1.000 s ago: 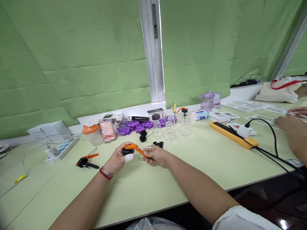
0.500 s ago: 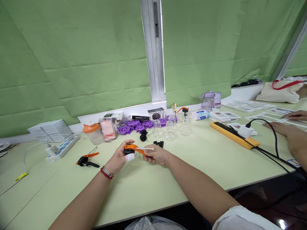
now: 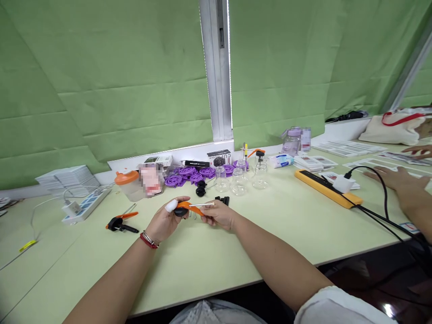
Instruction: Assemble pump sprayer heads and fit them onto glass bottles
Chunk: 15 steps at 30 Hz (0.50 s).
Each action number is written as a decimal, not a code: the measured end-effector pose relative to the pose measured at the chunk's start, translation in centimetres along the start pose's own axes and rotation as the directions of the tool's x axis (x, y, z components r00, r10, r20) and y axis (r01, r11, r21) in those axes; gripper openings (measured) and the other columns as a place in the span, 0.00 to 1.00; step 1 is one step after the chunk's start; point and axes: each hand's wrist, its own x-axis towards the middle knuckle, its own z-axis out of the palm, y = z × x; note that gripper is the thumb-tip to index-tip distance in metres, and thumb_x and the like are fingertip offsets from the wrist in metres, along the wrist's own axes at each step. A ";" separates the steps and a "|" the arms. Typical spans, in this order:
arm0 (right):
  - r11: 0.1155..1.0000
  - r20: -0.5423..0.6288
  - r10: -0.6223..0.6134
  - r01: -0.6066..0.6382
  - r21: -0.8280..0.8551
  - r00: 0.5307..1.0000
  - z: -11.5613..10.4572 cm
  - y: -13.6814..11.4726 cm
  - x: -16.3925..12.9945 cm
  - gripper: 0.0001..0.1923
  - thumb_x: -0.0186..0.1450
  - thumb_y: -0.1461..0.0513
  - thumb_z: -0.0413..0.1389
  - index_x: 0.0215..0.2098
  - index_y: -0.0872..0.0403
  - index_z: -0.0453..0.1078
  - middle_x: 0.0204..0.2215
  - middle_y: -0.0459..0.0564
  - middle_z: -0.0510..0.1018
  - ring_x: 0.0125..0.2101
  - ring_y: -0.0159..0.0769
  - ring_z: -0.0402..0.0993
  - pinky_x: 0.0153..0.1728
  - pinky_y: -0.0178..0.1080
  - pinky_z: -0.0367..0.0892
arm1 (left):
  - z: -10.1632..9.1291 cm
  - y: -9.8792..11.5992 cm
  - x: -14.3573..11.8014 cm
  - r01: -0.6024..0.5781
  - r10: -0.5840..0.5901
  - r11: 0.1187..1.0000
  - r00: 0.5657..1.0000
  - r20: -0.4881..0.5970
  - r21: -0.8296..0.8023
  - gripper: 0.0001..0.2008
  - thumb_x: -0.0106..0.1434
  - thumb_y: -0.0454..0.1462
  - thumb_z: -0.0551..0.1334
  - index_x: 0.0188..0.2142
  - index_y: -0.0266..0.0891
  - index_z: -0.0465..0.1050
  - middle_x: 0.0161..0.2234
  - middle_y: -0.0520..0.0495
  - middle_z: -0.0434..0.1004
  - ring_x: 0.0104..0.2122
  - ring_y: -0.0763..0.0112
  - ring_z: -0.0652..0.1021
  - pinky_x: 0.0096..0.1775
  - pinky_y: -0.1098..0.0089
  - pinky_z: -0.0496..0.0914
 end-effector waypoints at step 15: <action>-0.514 0.641 -0.044 0.533 -0.672 0.766 3.8 -0.6 2.4 0.10 0.63 0.71 0.47 0.32 0.61 0.71 0.27 0.57 0.76 0.29 0.38 0.70 0.30 0.40 0.59 | -1.7 0.5 1.2 -0.081 0.001 0.975 0.933 -0.360 -0.207 0.09 0.60 0.37 0.56 0.37 0.33 0.70 0.25 0.48 0.66 0.24 0.72 0.69 0.28 0.69 0.65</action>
